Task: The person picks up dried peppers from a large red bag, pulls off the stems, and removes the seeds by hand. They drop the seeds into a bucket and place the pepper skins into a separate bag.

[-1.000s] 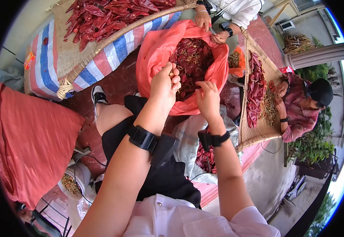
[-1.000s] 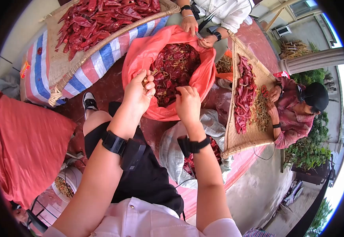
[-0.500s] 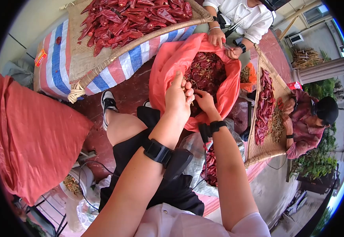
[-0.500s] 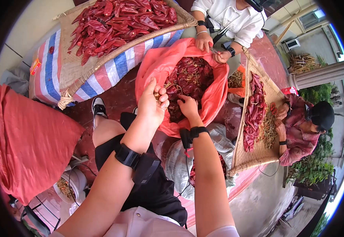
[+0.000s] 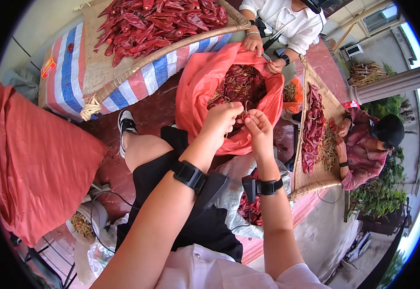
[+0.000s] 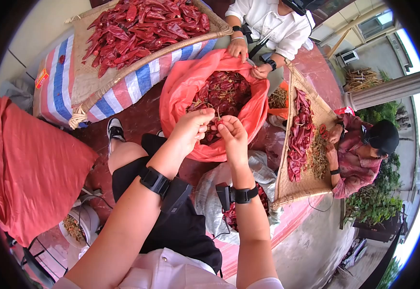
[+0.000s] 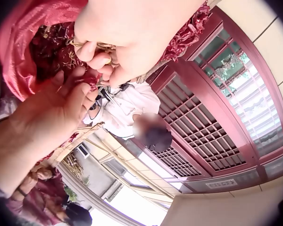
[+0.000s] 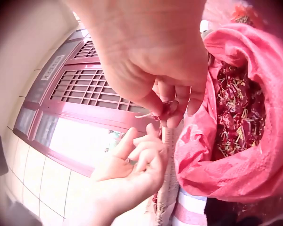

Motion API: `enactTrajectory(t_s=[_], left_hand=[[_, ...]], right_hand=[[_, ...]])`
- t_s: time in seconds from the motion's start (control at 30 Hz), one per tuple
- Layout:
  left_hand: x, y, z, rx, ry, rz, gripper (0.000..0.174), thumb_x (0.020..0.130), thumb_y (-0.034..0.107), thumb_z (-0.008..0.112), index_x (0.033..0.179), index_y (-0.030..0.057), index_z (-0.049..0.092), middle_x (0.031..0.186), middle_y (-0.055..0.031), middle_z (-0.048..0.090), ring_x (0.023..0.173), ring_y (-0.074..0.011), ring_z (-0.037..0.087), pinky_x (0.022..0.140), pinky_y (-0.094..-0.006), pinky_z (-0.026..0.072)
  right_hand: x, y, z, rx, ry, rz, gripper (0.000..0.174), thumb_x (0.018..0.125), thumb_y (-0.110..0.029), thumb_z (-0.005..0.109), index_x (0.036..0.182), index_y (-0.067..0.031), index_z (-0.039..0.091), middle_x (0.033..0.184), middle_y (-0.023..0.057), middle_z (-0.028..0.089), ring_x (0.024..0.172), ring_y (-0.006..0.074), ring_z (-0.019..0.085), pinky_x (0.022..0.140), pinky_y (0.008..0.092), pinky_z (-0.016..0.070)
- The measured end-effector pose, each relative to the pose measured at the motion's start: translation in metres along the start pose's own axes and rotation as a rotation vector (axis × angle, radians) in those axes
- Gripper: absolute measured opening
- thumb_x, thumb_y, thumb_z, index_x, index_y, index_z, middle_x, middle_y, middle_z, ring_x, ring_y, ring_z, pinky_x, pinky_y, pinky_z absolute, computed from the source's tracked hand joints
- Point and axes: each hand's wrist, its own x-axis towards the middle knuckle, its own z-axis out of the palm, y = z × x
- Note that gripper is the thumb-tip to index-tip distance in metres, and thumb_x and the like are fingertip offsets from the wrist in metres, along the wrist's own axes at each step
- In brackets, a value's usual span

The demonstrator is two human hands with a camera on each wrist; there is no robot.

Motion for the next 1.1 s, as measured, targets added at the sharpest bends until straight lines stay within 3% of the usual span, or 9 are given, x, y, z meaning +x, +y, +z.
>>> enactTrajectory(t_s=[0.1, 0.2, 0.43, 0.5, 0.53, 0.67, 0.8, 1.0, 1.1], left_hand=[[-0.006, -0.004, 0.005, 0.214, -0.082, -0.004, 0.021, 0.082, 0.016, 0.063, 0.098, 0.0019, 0.061, 0.066, 0.0042, 0.052, 0.053, -0.0015, 0.042, 0.043, -0.0163, 0.0301], [-0.007, -0.012, 0.006, 0.491, -0.117, 0.349, 0.015, 0.081, 0.013, 0.063, 0.085, -0.0007, 0.066, 0.072, -0.0024, 0.062, 0.059, -0.0054, 0.052, 0.051, -0.0185, 0.0387], [-0.017, -0.015, 0.007, 0.765, -0.151, 0.502, 0.016, 0.079, 0.015, 0.064, 0.075, 0.0002, 0.066, 0.059, -0.0004, 0.058, 0.055, -0.0043, 0.048, 0.05, -0.0214, 0.0363], [-0.019, -0.016, 0.006, 0.809, -0.117, 0.471, 0.018, 0.08, 0.017, 0.063, 0.073, -0.0004, 0.065, 0.058, -0.0006, 0.057, 0.053, -0.0047, 0.047, 0.049, -0.0227, 0.0353], [-0.021, -0.016, 0.006, 0.808, -0.101, 0.506, 0.021, 0.08, 0.017, 0.063, 0.071, -0.0012, 0.064, 0.057, -0.0005, 0.055, 0.053, -0.0046, 0.045, 0.049, -0.0229, 0.0345], [-0.021, -0.018, 0.004, 0.814, -0.089, 0.509, 0.02, 0.08, 0.017, 0.063, 0.071, -0.0013, 0.063, 0.057, 0.0001, 0.054, 0.053, -0.0044, 0.044, 0.05, -0.0229, 0.035], [-0.025, -0.016, 0.006, 0.745, -0.114, 0.569, 0.017, 0.081, 0.013, 0.061, 0.072, -0.0016, 0.061, 0.06, 0.0018, 0.053, 0.056, -0.0043, 0.045, 0.052, -0.0225, 0.0366], [-0.027, -0.022, 0.015, 0.536, -0.247, 0.609, 0.014, 0.082, 0.009, 0.059, 0.072, -0.0004, 0.057, 0.067, 0.0003, 0.056, 0.06, -0.0059, 0.048, 0.054, -0.0245, 0.0393], [-0.041, -0.019, 0.025, 0.777, -0.132, 0.839, 0.012, 0.08, 0.008, 0.058, 0.07, 0.0019, 0.054, 0.067, -0.0038, 0.055, 0.06, -0.0134, 0.052, 0.054, -0.0279, 0.0415]], right_hand=[[-0.013, -0.014, 0.0, 0.007, -0.018, -0.016, 0.017, 0.086, -0.002, 0.051, 0.104, 0.0, 0.053, 0.09, 0.0048, 0.063, 0.081, 0.0099, 0.06, 0.069, 0.0196, 0.0437], [-0.024, -0.023, -0.002, -0.022, -0.011, -0.022, 0.017, 0.086, -0.001, 0.052, 0.103, 0.0005, 0.054, 0.089, 0.0049, 0.062, 0.082, 0.0104, 0.06, 0.07, 0.0198, 0.0447], [-0.045, -0.043, 0.002, -0.258, -0.04, -0.112, 0.021, 0.082, 0.0, 0.056, 0.103, 0.004, 0.053, 0.084, 0.0065, 0.061, 0.077, 0.0093, 0.058, 0.07, 0.0216, 0.0467], [-0.053, -0.053, 0.007, -0.792, 0.019, -0.131, 0.022, 0.08, -0.003, 0.059, 0.101, 0.0028, 0.055, 0.088, 0.0125, 0.062, 0.077, 0.0125, 0.06, 0.066, 0.0246, 0.0472], [-0.055, -0.053, 0.01, -0.872, 0.048, -0.25, 0.02, 0.08, -0.005, 0.059, 0.098, 0.0011, 0.058, 0.088, 0.0175, 0.06, 0.075, 0.0248, 0.062, 0.064, 0.0316, 0.0478], [-0.052, -0.04, 0.007, -1.024, 0.087, -0.532, 0.016, 0.082, -0.007, 0.055, 0.095, 0.0009, 0.059, 0.08, 0.0183, 0.059, 0.074, 0.04, 0.057, 0.064, 0.0422, 0.0469], [-0.052, -0.04, 0.006, -1.046, 0.093, -0.533, 0.015, 0.082, -0.006, 0.055, 0.094, 0.001, 0.059, 0.075, 0.0189, 0.057, 0.07, 0.0354, 0.059, 0.062, 0.0379, 0.0469], [-0.054, -0.046, 0.004, -0.175, 0.026, -0.075, 0.015, 0.086, -0.009, 0.049, 0.081, 0.0003, 0.06, 0.062, -0.0026, 0.05, 0.053, 0.0058, 0.039, 0.049, 0.0209, 0.0299], [-0.052, -0.032, 0.008, 0.205, 0.044, 0.011, 0.016, 0.086, -0.011, 0.049, 0.077, -0.0012, 0.059, 0.061, -0.0011, 0.049, 0.052, 0.0063, 0.038, 0.05, 0.021, 0.0283]])
